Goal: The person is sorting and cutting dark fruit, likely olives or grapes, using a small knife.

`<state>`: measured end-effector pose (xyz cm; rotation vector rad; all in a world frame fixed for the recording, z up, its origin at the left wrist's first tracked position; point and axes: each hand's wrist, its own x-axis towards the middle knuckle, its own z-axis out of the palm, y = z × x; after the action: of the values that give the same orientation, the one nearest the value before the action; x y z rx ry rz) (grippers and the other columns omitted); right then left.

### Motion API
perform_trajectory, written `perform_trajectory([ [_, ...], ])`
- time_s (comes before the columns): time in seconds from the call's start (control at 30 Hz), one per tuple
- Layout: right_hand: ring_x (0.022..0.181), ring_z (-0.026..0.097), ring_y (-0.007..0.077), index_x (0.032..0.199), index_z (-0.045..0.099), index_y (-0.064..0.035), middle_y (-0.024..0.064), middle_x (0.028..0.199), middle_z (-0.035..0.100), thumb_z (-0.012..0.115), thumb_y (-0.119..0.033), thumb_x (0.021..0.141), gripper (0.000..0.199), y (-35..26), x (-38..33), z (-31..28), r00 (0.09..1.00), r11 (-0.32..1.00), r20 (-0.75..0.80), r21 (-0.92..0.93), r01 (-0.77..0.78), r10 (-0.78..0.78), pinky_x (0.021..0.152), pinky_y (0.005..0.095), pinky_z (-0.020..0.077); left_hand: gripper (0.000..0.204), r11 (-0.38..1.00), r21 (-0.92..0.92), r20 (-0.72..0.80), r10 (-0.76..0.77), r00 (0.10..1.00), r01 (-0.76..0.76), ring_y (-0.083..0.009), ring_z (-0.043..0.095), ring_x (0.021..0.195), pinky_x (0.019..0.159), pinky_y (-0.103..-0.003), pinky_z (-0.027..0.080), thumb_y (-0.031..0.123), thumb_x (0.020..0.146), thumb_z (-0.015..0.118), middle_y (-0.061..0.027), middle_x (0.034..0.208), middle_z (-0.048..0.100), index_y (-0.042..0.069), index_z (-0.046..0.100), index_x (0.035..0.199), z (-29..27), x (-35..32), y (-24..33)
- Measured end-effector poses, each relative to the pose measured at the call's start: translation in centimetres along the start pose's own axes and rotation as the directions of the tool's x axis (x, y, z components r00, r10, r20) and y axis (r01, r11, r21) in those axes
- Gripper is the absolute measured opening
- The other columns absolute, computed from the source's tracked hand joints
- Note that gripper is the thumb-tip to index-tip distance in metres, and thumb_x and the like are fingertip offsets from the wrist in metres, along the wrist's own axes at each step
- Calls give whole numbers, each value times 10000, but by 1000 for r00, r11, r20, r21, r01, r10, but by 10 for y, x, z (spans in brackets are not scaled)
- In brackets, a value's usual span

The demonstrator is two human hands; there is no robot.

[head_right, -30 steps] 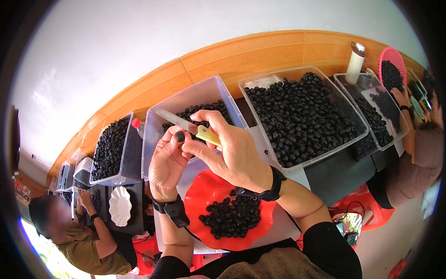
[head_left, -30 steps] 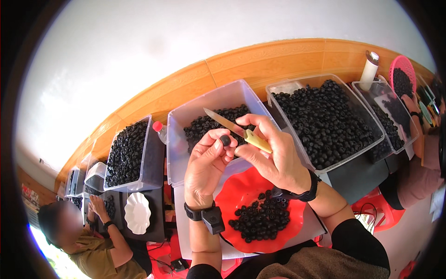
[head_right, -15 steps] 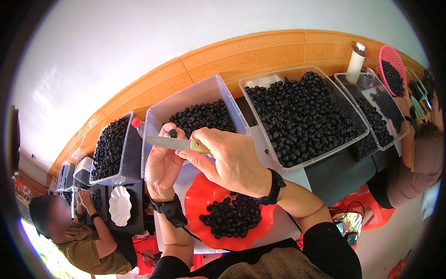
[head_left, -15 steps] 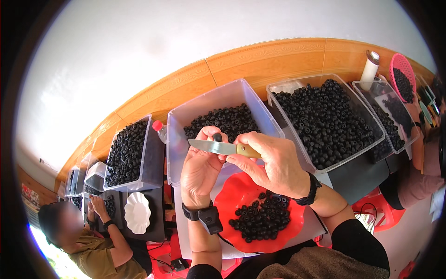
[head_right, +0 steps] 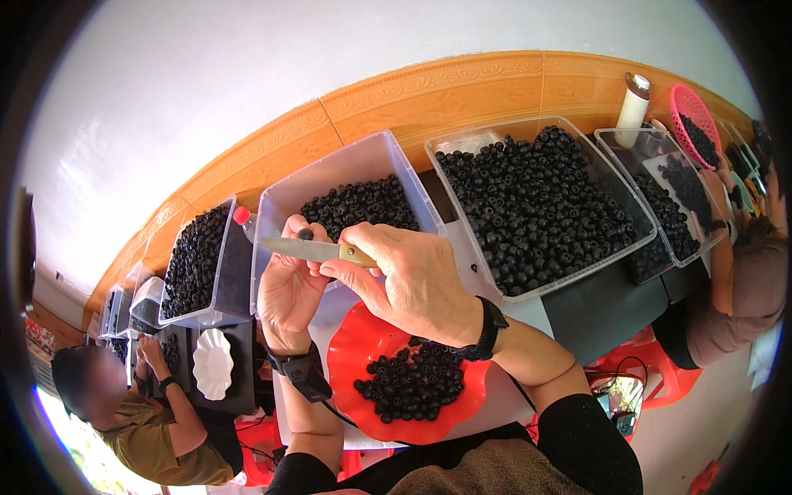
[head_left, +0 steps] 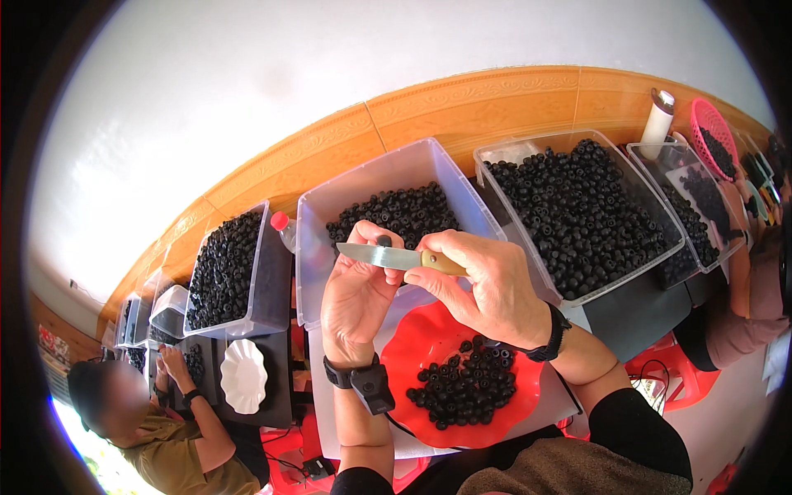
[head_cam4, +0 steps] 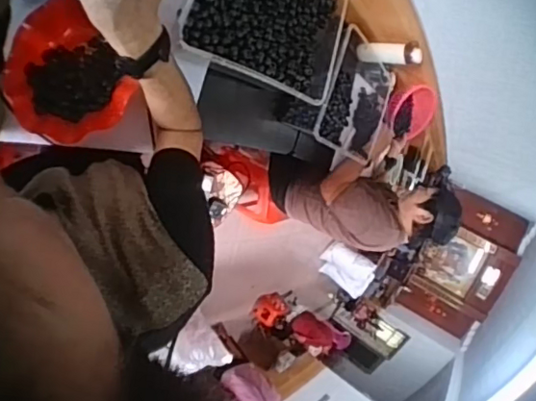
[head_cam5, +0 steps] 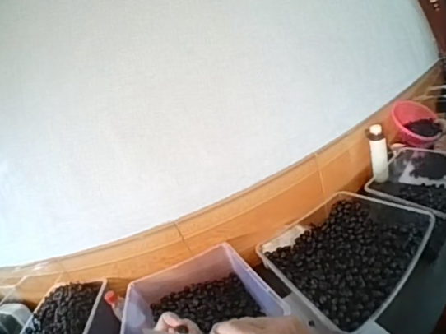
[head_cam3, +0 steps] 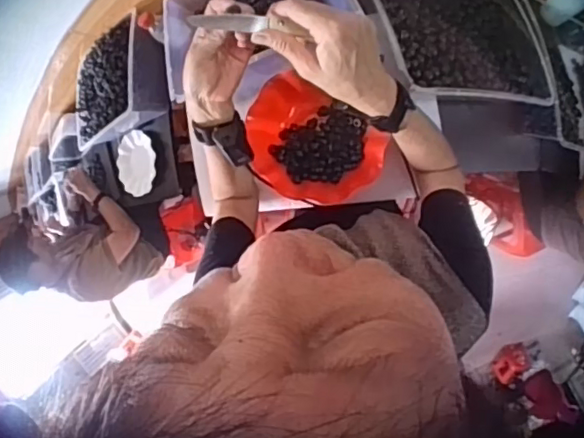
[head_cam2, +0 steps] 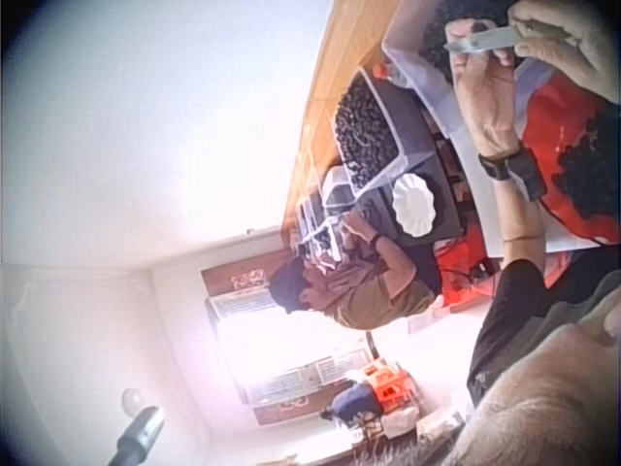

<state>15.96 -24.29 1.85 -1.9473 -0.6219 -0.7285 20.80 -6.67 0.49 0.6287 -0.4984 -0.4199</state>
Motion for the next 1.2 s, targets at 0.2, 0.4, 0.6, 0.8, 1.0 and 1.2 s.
perform_trajectory([
  [0.2, 621, 618, 246, 912, 603, 11, 117, 760, 622, 700, -160, 820, 216, -1, 2, 1, 998, 996, 22, 67, -55, 54, 562, 288, 469, 154, 999, 35, -61, 6, 998, -4, -151, 525, 770, 720, -260, 434, 34, 874, 573, -87, 917, 543, 62, 522, 1016, 6, 0, -3],
  [0.4, 581, 606, 197, 898, 613, -3, 102, 700, 618, 691, -170, 829, 197, 6, 2, 5, 999, 995, 4, 97, -39, 39, 542, 278, 456, 131, 999, 45, -72, -3, 997, 6, -150, 520, 766, 714, -255, 431, 31, 878, 567, -92, 905, 542, 52, 525, 1001, 4, 0, -1],
  [0.6, 517, 506, 104, 887, 630, 7, 72, 587, 541, 693, -189, 830, 214, 19, 5, 10, 983, 987, -88, 26, -157, 158, 489, 258, 396, 121, 998, 56, 14, 2, 1000, -3, -163, 464, 720, 661, -241, 391, 52, 878, 583, -105, 850, 520, 39, 525, 983, 3, -5, 10],
  [0.8, 493, 551, 192, 835, 614, -4, 106, 593, 569, 679, -272, 848, 276, 15, 3, 11, 974, 946, -34, 247, -210, 224, 482, 292, 418, 138, 994, 93, -21, 67, 998, -64, -152, 445, 702, 638, -231, 377, 53, 858, 620, -103, 802, 518, 34, 543, 970, 8, -9, 21],
  [1.0, 548, 469, 62, 905, 616, 2, 22, 610, 529, 674, -187, 857, 203, 4, 1, 3, 990, 977, 30, 163, -139, 135, 497, 233, 376, 179, 1000, -6, -76, 9, 997, -10, -165, 516, 767, 687, -240, 445, 36, 852, 617, -80, 841, 544, 28, 519, 1001, 2, -5, 15],
  [1.2, 526, 519, 132, 886, 615, -5, 67, 628, 546, 682, -174, 843, 186, -1, 0, 4, 998, 989, 8, 139, -57, 56, 491, 253, 398, 246, 998, 64, -38, 1, 999, 1, -160, 509, 740, 665, -234, 430, 96, 814, 672, -76, 831, 533, 46, 517, 998, 1, -4, 14],
])
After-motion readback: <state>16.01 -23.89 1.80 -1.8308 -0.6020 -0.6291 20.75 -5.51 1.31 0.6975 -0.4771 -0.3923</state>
